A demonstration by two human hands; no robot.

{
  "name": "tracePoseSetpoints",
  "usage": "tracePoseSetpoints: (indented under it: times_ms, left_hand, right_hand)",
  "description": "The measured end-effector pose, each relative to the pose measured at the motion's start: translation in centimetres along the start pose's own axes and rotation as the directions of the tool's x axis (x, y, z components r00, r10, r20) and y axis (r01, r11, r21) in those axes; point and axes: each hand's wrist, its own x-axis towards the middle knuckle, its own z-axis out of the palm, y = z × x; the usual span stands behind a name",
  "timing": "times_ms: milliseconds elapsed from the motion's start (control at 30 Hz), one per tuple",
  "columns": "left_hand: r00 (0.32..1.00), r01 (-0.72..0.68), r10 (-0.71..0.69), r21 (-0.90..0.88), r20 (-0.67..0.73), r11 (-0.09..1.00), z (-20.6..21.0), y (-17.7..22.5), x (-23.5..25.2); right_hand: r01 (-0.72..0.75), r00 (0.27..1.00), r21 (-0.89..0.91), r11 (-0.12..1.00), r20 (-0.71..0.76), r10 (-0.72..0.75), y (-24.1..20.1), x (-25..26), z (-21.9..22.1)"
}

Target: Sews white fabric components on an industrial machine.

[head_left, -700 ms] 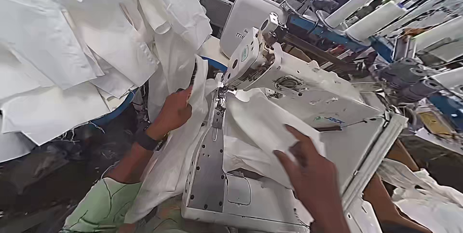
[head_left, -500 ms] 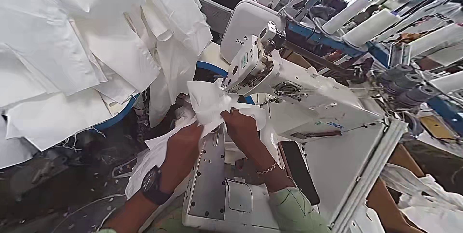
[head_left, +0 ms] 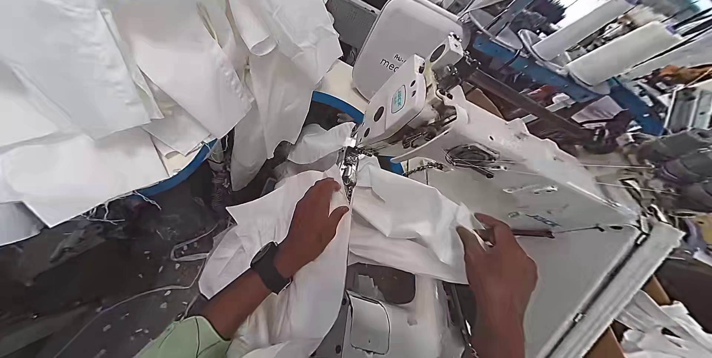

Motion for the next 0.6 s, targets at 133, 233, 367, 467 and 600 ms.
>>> tracePoseSetpoints:
  times_ms: [133,233,367,467,600]
  left_hand:
    - [0.981,0.155,-0.168,0.13,0.101,0.979,0.0,0.5,1.0]
    - [0.996,0.09,-0.091,0.116,0.007,0.989,0.5,-0.3,1.0]
    - [1.0,-0.011,0.006,0.174,0.03,0.985,0.2,-0.4,0.4]
    - [0.996,-0.05,0.03,0.251,0.082,0.967,-0.2,-0.7,0.0]
    - [0.996,-0.094,0.089,0.235,0.031,0.967,-0.1,-0.4,0.0]
  right_hand:
    - [0.395,0.892,0.185,0.9,0.158,-0.424,-4.8,-6.0,-2.4]
    - [0.425,0.836,0.187,0.886,0.292,-0.464,-4.4,-5.3,-5.3]
    - [-0.113,0.99,-0.276,0.954,-0.114,0.085,3.0,-0.8,-8.5]
    - [0.189,0.982,0.067,0.98,-0.007,-0.189,-0.6,-4.4,-8.6]
    - [0.443,0.67,0.381,0.812,0.461,-0.582,-3.2,-3.6,-6.9]
